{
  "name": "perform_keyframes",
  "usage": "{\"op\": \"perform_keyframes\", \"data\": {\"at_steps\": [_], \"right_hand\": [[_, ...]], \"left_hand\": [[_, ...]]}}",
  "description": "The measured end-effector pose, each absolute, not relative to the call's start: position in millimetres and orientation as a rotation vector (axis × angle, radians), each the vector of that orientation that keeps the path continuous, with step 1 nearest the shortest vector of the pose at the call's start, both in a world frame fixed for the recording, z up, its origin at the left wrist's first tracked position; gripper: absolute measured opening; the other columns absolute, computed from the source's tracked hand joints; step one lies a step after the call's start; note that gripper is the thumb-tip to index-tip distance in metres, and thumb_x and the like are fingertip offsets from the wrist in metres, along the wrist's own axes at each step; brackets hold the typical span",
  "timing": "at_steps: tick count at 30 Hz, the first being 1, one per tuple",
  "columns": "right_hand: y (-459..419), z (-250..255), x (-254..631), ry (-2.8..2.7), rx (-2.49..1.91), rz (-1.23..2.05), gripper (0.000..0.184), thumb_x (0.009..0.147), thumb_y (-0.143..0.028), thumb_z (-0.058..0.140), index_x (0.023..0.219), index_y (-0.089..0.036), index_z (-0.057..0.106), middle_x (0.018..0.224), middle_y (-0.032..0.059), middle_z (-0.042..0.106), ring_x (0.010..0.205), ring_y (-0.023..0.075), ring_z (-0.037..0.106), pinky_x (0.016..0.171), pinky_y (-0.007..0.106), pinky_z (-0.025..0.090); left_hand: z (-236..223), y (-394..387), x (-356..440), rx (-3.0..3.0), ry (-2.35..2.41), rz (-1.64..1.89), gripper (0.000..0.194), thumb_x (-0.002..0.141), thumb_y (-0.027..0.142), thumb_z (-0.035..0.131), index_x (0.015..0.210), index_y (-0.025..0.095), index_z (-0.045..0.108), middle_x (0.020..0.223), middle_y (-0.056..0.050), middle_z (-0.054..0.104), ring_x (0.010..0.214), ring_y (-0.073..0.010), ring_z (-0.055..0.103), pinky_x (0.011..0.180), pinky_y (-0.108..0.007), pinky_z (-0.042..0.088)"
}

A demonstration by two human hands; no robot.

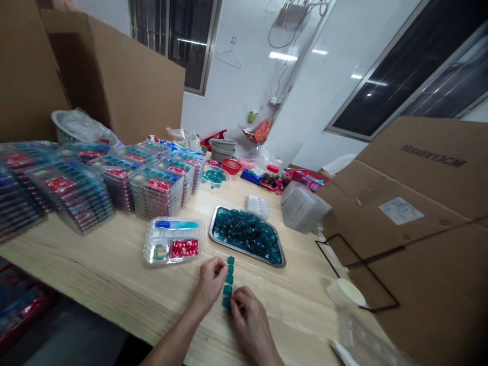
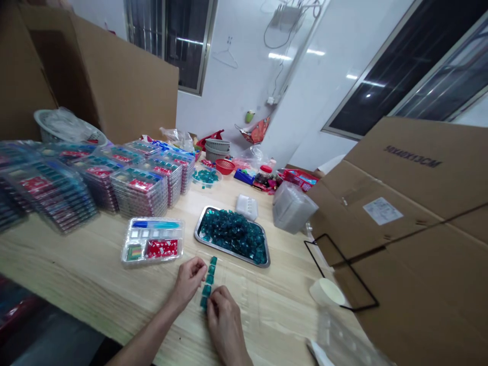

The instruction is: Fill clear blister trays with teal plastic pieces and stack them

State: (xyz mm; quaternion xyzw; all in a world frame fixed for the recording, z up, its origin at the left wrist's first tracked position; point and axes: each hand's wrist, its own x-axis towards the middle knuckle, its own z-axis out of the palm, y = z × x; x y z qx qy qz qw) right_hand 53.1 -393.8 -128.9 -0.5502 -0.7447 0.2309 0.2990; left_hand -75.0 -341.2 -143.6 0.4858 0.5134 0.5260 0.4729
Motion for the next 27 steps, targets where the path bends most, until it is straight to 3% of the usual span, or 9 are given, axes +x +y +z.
{"op": "perform_keyframes", "data": {"at_steps": [3, 10, 16, 21, 27], "right_hand": [[-395, -131, 55, -2.011, -1.357, 0.631, 0.022, 0.087, -0.023, 0.042, 0.081, -0.022, 0.064, 0.082, 0.0066, 0.062, 0.073, 0.0181, 0.061, 0.065, 0.025, 0.047], [-383, -158, 68, -2.084, -1.184, 0.667, 0.017, 0.084, -0.023, 0.049, 0.074, -0.02, 0.063, 0.072, 0.0044, 0.062, 0.065, 0.0168, 0.061, 0.06, 0.023, 0.048], [-329, -125, 78, -1.832, -1.386, 0.625, 0.022, 0.084, -0.035, 0.049, 0.076, -0.019, 0.064, 0.075, 0.0064, 0.066, 0.071, 0.021, 0.063, 0.06, 0.026, 0.049], [-257, -123, 75, -1.917, -1.656, 0.415, 0.019, 0.072, -0.022, 0.055, 0.087, -0.018, 0.066, 0.085, 0.0075, 0.07, 0.075, 0.0222, 0.065, 0.07, 0.029, 0.048], [-230, -135, 67, -1.935, -1.788, 0.399, 0.009, 0.069, -0.021, 0.058, 0.07, -0.021, 0.067, 0.07, 0.0028, 0.07, 0.07, 0.0198, 0.065, 0.06, 0.024, 0.041]], "left_hand": [[-143, -341, -74, 1.198, 1.258, 1.302, 0.016, 0.076, 0.026, 0.049, 0.064, 0.017, 0.052, 0.058, 0.003, 0.049, 0.054, -0.01, 0.049, 0.047, -0.018, 0.034], [-149, -338, -70, 1.214, 1.263, 1.33, 0.018, 0.077, 0.027, 0.049, 0.061, 0.018, 0.049, 0.056, 0.003, 0.047, 0.054, -0.0116, 0.047, 0.051, -0.021, 0.034], [-155, -338, -67, 1.326, 1.337, 1.328, 0.013, 0.075, 0.019, 0.05, 0.062, 0.017, 0.052, 0.061, 0.001, 0.052, 0.059, -0.0126, 0.049, 0.054, -0.022, 0.034], [-157, -339, -65, 1.397, 1.393, 1.282, 0.012, 0.073, 0.013, 0.051, 0.062, 0.018, 0.053, 0.061, 0.001, 0.052, 0.058, -0.0125, 0.048, 0.054, -0.023, 0.033], [-157, -339, -65, 1.373, 1.374, 1.262, 0.011, 0.072, 0.014, 0.052, 0.062, 0.018, 0.054, 0.06, 0.001, 0.051, 0.057, -0.0122, 0.047, 0.054, -0.023, 0.032]]}}
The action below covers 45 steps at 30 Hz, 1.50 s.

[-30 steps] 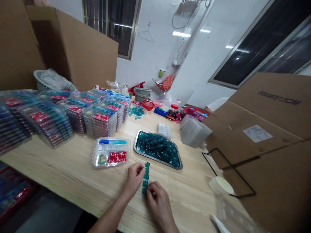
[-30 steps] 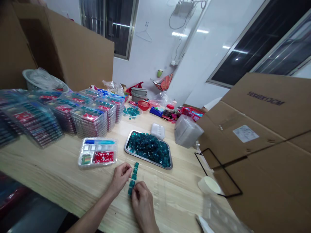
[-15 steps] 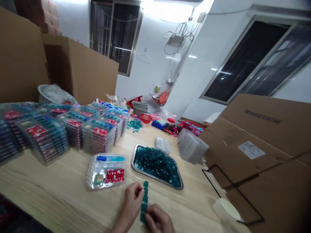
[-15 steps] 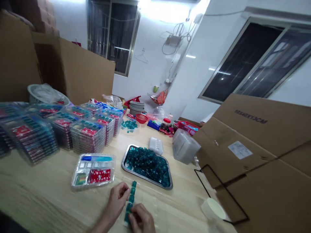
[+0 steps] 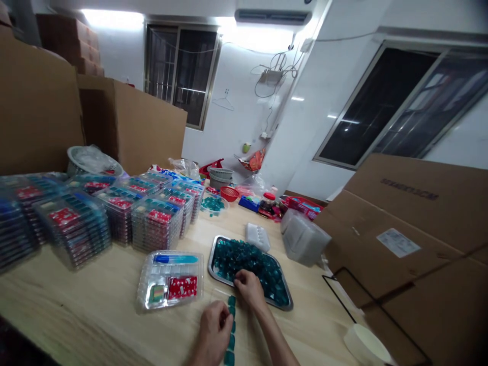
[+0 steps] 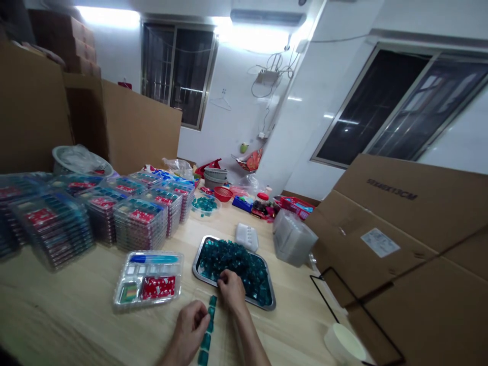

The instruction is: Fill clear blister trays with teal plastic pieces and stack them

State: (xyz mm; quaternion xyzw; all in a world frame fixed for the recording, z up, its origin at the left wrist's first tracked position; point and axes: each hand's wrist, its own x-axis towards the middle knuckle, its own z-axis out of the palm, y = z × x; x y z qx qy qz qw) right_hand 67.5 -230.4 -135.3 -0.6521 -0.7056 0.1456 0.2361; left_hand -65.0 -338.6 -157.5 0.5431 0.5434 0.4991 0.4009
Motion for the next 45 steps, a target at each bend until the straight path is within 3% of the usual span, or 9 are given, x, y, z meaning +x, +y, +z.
{"op": "perform_keyframes", "data": {"at_steps": [4, 13, 20, 25, 32, 37, 45], "right_hand": [[-228, -137, 62, -1.896, -1.88, 0.358, 0.01, 0.068, -0.029, 0.061, 0.068, -0.021, 0.067, 0.072, 0.0051, 0.07, 0.072, 0.0216, 0.064, 0.056, 0.024, 0.037], [-243, -127, 82, -1.935, -1.67, 0.391, 0.018, 0.075, -0.02, 0.048, 0.07, -0.02, 0.065, 0.069, 0.002, 0.069, 0.068, 0.0188, 0.064, 0.063, 0.024, 0.043], [-242, -134, 67, -1.862, -1.746, 0.351, 0.01, 0.072, -0.025, 0.057, 0.075, -0.02, 0.065, 0.075, 0.0054, 0.07, 0.075, 0.0227, 0.064, 0.067, 0.027, 0.043], [-230, -136, 52, -1.75, -1.796, 0.361, 0.01, 0.063, -0.013, 0.057, 0.068, -0.019, 0.063, 0.072, 0.0079, 0.068, 0.077, 0.0265, 0.064, 0.066, 0.03, 0.042], [-248, -124, 75, -1.72, -1.479, 0.668, 0.016, 0.068, -0.019, 0.054, 0.08, -0.017, 0.064, 0.076, 0.0039, 0.069, 0.07, 0.0193, 0.065, 0.064, 0.026, 0.049], [-283, -115, 103, -1.329, -1.124, 1.191, 0.023, 0.061, -0.03, 0.075, 0.078, -0.017, 0.068, 0.062, -0.001, 0.065, 0.058, 0.0146, 0.061, 0.06, 0.025, 0.048], [-301, -121, 148, -0.937, -1.086, 1.265, 0.035, 0.055, -0.041, 0.083, 0.08, -0.019, 0.073, 0.066, 0.003, 0.07, 0.058, 0.0141, 0.062, 0.053, 0.023, 0.046]], "left_hand": [[-159, -338, -64, 1.38, 1.374, 1.284, 0.012, 0.072, 0.015, 0.052, 0.061, 0.018, 0.054, 0.06, 0.001, 0.052, 0.058, -0.0126, 0.047, 0.055, -0.024, 0.031], [-162, -335, -66, 1.389, 1.343, 1.251, 0.011, 0.072, 0.019, 0.054, 0.06, 0.019, 0.053, 0.057, 0.002, 0.05, 0.055, -0.0128, 0.047, 0.053, -0.023, 0.03], [-171, -332, -68, 1.488, 1.342, 1.207, 0.014, 0.076, 0.021, 0.05, 0.063, 0.019, 0.052, 0.059, 0.001, 0.051, 0.057, -0.0142, 0.049, 0.054, -0.024, 0.032], [-179, -328, -69, 1.539, 1.357, 1.2, 0.013, 0.076, 0.022, 0.05, 0.064, 0.019, 0.053, 0.06, 0.0, 0.052, 0.057, -0.0152, 0.05, 0.055, -0.025, 0.033], [-182, -327, -66, 1.538, 1.368, 1.246, 0.015, 0.076, 0.024, 0.051, 0.063, 0.019, 0.053, 0.058, 0.0, 0.051, 0.056, -0.0153, 0.051, 0.055, -0.025, 0.034], [-173, -331, -67, 1.497, 1.352, 1.216, 0.018, 0.077, 0.029, 0.052, 0.062, 0.018, 0.053, 0.058, 0.001, 0.051, 0.056, -0.0146, 0.05, 0.052, -0.023, 0.034], [-171, -334, -73, 1.481, 1.264, 1.208, 0.026, 0.077, 0.04, 0.054, 0.064, 0.018, 0.055, 0.058, 0.001, 0.053, 0.054, -0.0141, 0.052, 0.051, -0.021, 0.038]]}}
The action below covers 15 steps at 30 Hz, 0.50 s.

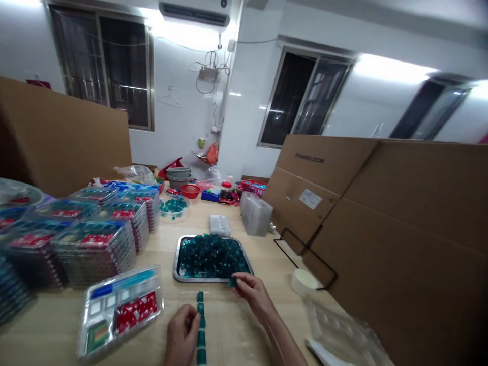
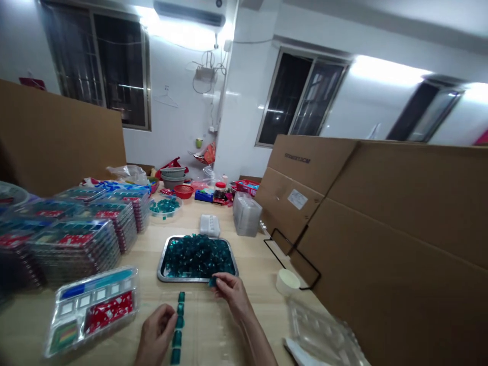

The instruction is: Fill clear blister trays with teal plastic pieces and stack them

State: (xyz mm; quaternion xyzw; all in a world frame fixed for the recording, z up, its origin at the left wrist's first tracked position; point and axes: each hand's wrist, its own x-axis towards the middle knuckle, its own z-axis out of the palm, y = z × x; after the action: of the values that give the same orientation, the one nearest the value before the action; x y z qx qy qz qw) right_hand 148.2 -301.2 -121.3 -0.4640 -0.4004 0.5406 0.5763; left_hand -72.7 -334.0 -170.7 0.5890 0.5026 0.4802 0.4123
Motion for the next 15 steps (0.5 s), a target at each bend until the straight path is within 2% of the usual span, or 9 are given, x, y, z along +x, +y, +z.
{"op": "perform_keyframes", "data": {"at_steps": [7, 15], "right_hand": [[-297, -132, 179, -1.012, -1.166, 1.119, 0.036, 0.06, -0.047, 0.077, 0.08, -0.018, 0.071, 0.069, 0.0024, 0.068, 0.061, 0.0158, 0.062, 0.062, 0.029, 0.048], [-299, -137, 184, -1.188, -1.294, 0.971, 0.014, 0.058, -0.017, 0.07, 0.072, -0.016, 0.069, 0.06, -0.0025, 0.058, 0.059, 0.0135, 0.052, 0.059, 0.025, 0.038]], "left_hand": [[-171, -331, -75, 1.509, 1.269, 1.131, 0.03, 0.078, 0.046, 0.055, 0.068, 0.018, 0.058, 0.06, 0.0, 0.054, 0.055, -0.014, 0.053, 0.051, -0.021, 0.041], [-151, -335, -74, 1.467, 1.291, 1.101, 0.035, 0.073, 0.052, 0.06, 0.066, 0.018, 0.06, 0.058, 0.0, 0.056, 0.054, -0.0137, 0.054, 0.049, -0.02, 0.041]]}}
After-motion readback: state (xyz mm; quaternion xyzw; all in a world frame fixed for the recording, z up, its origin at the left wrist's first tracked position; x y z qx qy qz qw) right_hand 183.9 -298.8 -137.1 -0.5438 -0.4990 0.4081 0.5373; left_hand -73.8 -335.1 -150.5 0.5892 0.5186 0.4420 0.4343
